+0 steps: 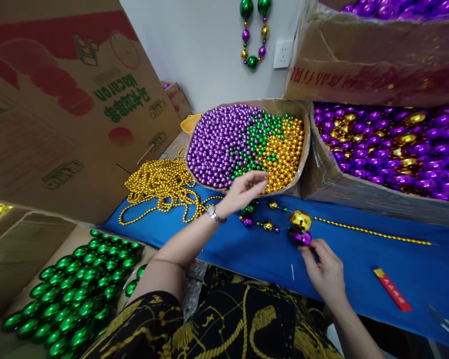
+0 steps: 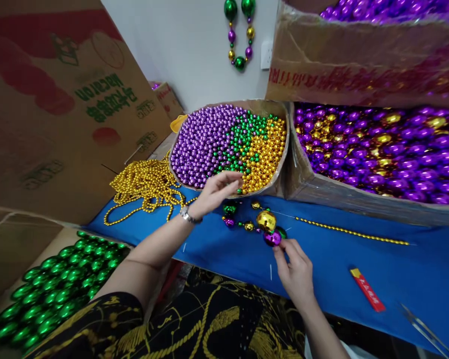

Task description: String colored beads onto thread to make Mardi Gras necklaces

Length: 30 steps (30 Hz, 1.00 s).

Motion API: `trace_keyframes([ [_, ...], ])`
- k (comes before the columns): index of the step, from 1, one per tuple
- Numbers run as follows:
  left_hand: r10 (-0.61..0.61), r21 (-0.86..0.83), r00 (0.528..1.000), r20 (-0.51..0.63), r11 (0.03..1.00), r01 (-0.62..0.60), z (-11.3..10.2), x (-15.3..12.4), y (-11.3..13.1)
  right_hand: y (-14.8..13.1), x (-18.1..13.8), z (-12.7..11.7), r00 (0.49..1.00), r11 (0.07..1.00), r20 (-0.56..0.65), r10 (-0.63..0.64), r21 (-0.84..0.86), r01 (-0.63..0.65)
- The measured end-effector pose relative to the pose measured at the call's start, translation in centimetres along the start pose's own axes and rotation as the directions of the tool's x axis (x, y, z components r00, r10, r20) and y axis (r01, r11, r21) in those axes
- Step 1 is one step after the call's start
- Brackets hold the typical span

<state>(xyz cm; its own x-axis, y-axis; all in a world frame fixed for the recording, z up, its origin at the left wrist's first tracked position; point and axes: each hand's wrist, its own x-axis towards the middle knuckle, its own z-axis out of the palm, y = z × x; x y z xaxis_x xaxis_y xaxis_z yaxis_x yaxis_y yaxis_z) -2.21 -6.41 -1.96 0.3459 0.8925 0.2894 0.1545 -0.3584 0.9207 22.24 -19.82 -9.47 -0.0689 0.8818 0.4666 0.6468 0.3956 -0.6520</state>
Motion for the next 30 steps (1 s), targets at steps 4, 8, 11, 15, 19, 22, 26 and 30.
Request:
trace_keyframes([
  [4,-0.012,0.665,1.0,0.006,0.747,0.004,-3.7,4.0,-1.6,0.4,-0.1,-0.3,1.0,1.0,-0.022,-0.007,-0.004,0.007],
  [8,-0.125,0.845,0.977,0.171,0.528,-0.08,-3.6,6.2,-3.0,0.4,0.0,-0.3,1.0,1.0,-0.026,-0.012,-0.027,0.011],
  [11,-0.182,0.862,0.96,0.211,0.497,-0.095,-2.4,7.1,-3.8,0.3,0.1,-0.3,0.999,0.999,-0.039,-0.011,-0.043,0.01],
  [15,-0.156,0.778,0.973,0.17,0.627,-0.035,-1.7,7.3,-3.6,0.1,0.1,-0.3,0.999,0.999,-0.043,-0.009,-0.046,0.007],
  [19,-0.214,-0.072,0.975,0.062,0.973,0.218,-0.6,5.0,-1.8,0.0,0.1,-0.2,1.0,0.999,-0.023,-0.009,-0.051,0.008],
  [22,-0.34,-0.539,0.929,0.145,0.761,0.362,0.9,2.5,-0.3,-0.2,0.1,-0.1,0.999,0.998,-0.024,-0.029,-0.055,0.028],
  [26,-0.396,-0.657,0.898,0.194,0.627,0.419,2.3,0.3,0.7,-0.4,0.1,-0.1,0.997,0.995,-0.028,-0.077,-0.07,0.075],
  [30,-0.394,-0.683,0.9,0.185,0.607,0.406,2.6,-0.2,0.5,-0.4,0.0,-0.3,0.995,0.992,-0.017,-0.099,-0.083,0.098],
])
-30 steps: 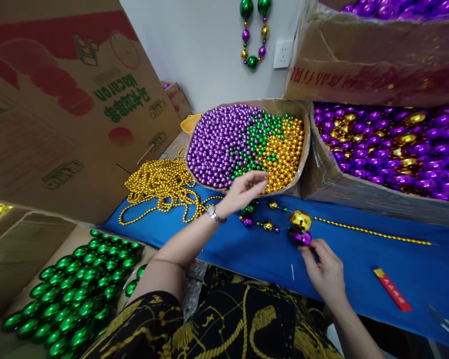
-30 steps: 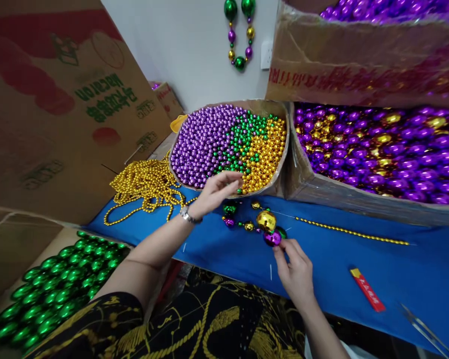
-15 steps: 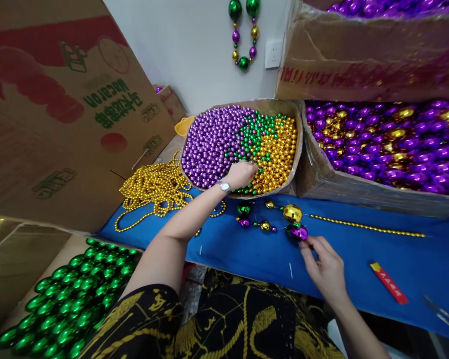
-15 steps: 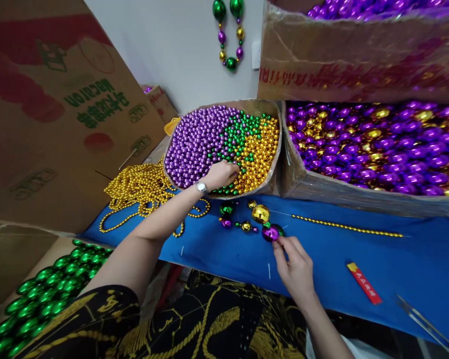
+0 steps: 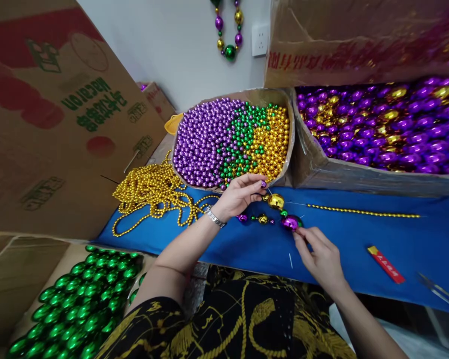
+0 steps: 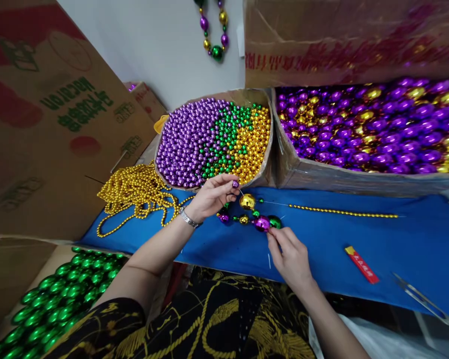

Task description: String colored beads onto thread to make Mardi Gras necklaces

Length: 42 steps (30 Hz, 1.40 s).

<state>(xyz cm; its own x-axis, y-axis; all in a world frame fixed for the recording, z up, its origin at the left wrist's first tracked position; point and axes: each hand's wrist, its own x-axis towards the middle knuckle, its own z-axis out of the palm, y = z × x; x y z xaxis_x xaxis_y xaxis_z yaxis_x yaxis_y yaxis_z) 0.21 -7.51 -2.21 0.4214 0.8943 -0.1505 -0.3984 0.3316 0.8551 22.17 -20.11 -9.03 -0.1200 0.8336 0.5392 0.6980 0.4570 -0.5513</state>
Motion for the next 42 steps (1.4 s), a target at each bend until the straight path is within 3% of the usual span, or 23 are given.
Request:
trace_keyframes([
  [19,0.013,-0.07,0.999,0.051,0.997,-0.01,-0.9,-0.1,-1.2,0.1,-0.1,0.2,0.999,0.999,0.006,-0.033,-0.019,0.034],
  [27,0.039,0.041,0.995,0.091,0.998,-0.043,-1.1,-0.4,-1.4,0.1,0.0,0.1,0.998,0.997,0.01,-0.061,-0.048,0.062],
  [30,0.078,0.225,0.992,0.103,0.969,-0.1,-1.2,-0.8,-0.8,0.3,-0.3,0.0,0.998,0.994,0.009,-0.057,-0.087,0.058],
  [34,0.083,0.498,0.978,0.19,0.851,-0.169,-1.0,-1.9,-0.7,0.4,-1.7,0.8,0.996,0.995,0.023,0.091,-0.048,-0.09],
  [38,0.04,0.531,0.969,0.244,0.83,-0.168,-0.4,-3.1,-2.5,0.8,-4.3,2.3,0.915,0.904,0.156,0.373,0.161,-0.396],
  [40,0.08,0.559,0.961,0.263,0.799,-0.22,0.2,-3.6,-3.5,1.1,-5.2,2.4,0.89,0.881,0.207,0.405,0.17,-0.441],
  [42,0.16,0.603,0.942,0.294,0.734,-0.313,1.1,-4.1,-4.0,1.2,-5.5,1.5,0.901,0.912,0.224,0.372,0.089,-0.399],
])
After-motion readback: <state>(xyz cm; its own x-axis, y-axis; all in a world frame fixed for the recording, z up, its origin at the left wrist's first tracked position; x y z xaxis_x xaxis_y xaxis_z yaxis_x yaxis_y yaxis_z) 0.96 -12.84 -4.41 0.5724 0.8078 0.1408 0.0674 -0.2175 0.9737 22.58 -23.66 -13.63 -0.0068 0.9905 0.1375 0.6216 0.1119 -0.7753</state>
